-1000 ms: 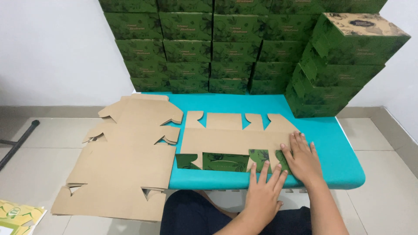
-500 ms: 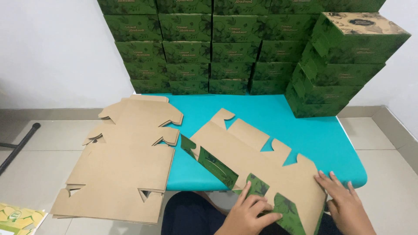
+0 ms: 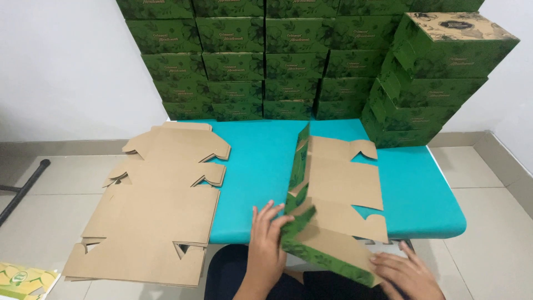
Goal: The person assembles flat cardboard pieces into small green boxes by folding the sides and tucking the flaps. The person repeats this process for multiple boxes, stacking the finished ones on a nearby pile.
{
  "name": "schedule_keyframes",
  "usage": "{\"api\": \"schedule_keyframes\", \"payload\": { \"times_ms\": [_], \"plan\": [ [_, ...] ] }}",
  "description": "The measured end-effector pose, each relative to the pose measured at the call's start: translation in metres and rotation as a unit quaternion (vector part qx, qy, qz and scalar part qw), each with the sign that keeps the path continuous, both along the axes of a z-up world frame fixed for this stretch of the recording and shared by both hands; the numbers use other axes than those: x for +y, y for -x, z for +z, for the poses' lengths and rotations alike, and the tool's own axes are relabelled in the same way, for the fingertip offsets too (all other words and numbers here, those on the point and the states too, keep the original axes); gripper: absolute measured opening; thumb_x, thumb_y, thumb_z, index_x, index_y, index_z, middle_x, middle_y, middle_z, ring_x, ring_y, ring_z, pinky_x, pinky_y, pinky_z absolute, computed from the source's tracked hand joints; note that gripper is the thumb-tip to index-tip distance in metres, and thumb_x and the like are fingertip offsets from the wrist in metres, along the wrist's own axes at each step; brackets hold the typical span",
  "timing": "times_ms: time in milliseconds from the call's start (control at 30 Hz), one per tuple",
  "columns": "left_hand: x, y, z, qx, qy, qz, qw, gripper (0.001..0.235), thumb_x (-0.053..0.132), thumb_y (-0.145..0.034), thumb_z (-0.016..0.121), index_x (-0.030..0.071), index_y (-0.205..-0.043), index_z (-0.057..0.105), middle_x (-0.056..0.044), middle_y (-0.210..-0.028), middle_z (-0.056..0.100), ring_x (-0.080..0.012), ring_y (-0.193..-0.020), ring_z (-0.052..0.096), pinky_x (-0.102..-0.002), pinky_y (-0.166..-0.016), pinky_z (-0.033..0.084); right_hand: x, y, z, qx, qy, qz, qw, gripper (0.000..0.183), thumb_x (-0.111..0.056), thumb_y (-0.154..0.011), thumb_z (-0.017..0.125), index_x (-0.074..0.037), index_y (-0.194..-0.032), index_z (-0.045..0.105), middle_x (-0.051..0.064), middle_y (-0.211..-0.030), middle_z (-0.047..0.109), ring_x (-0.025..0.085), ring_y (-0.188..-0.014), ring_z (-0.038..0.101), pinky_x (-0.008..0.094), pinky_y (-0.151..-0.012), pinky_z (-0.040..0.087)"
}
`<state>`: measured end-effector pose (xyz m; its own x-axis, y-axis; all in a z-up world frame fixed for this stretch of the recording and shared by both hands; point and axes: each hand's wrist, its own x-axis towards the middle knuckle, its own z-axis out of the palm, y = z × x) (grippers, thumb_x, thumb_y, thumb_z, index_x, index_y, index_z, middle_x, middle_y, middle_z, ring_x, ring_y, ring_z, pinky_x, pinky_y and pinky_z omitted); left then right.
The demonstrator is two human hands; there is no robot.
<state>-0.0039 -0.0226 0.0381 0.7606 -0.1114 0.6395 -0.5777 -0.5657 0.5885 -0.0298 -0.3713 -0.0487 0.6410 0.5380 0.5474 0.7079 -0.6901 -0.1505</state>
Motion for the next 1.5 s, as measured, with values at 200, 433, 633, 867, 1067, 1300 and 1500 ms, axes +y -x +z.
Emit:
{"api": "schedule_keyframes", "payload": {
  "times_ms": [200,433,633,867,1067,1300,1500],
  "plan": [
    [0.021,0.005,-0.010,0.109,0.047,0.093,0.989,0.059,0.028,-0.089,0.053,0.007,-0.141,0.033,-0.013,-0.142,0.040,-0.0335,-0.136,0.030,-0.059,-0.114,-0.002,0.130,0.032,0.104,-0.072,-0.027,-0.018,0.997,0.023,-0.023,-0.092,0.050,-0.020,-0.107,0.067,0.001,-0.093,0.066,0.019,-0.077,0.065,0.032,-0.067,0.051],
    [0.007,0.046,-0.046,0.209,0.251,0.163,0.931,0.088,0.038,-0.082,0.055,0.014,-0.151,0.005,-0.012,-0.157,0.015,-0.0250,-0.144,0.019,-0.039,-0.111,0.019,0.159,0.011,0.115,-0.092,-0.039,0.051,0.994,0.022,-0.020,-0.092,0.054,-0.012,-0.110,0.063,0.003,-0.096,0.066,0.017,-0.072,0.064,0.029,-0.058,0.050],
    [-0.009,0.046,-0.063,-0.139,0.318,0.037,0.937,0.077,0.046,-0.092,0.057,0.015,-0.150,0.018,-0.031,-0.154,0.014,-0.0502,-0.140,0.029,-0.055,-0.115,0.025,0.180,0.006,0.116,-0.099,-0.029,0.078,0.992,0.017,-0.005,-0.082,0.046,-0.005,-0.092,0.060,0.009,-0.089,0.062,0.021,-0.069,0.058,0.029,-0.057,0.043],
    [0.017,0.044,-0.014,-0.027,0.232,0.030,0.972,0.061,0.053,-0.091,0.049,0.006,-0.131,0.046,-0.030,-0.153,0.018,-0.0395,-0.139,0.033,-0.044,-0.109,0.033,0.205,0.014,0.133,-0.037,-0.044,0.097,0.994,0.027,-0.010,-0.092,0.042,-0.009,-0.108,0.064,0.004,-0.100,0.066,0.019,-0.071,0.059,0.031,-0.062,0.048],
    [0.039,0.026,0.006,0.041,0.203,0.082,0.975,0.037,0.027,-0.097,0.037,0.005,-0.124,0.052,-0.017,-0.146,0.040,-0.0264,-0.134,0.043,-0.036,-0.105,0.037,0.217,-0.005,0.121,0.052,0.017,0.109,0.993,0.051,-0.015,-0.081,0.058,-0.013,-0.131,0.049,0.007,-0.122,0.057,0.025,-0.098,0.055,0.037,-0.078,0.042],
    [0.056,-0.013,-0.009,0.092,0.069,0.129,0.985,0.037,0.014,-0.098,0.036,0.006,-0.129,0.053,-0.009,-0.139,0.051,-0.0235,-0.133,0.044,-0.038,-0.110,0.031,0.232,-0.036,0.095,-0.031,0.082,0.034,0.996,0.055,-0.014,-0.077,0.058,-0.009,-0.132,0.048,0.011,-0.128,0.054,0.030,-0.112,0.050,0.041,-0.092,0.039],
    [0.051,-0.013,-0.023,0.037,-0.063,0.166,0.983,0.046,0.022,-0.099,0.033,0.004,-0.141,0.038,-0.011,-0.145,0.043,-0.0241,-0.131,0.044,-0.040,-0.109,0.033,0.239,-0.056,0.110,0.023,-0.082,0.014,0.996,0.034,-0.014,-0.093,0.050,-0.006,-0.126,0.053,0.007,-0.114,0.065,0.022,-0.099,0.061,0.034,-0.079,0.049]
  ]
}}
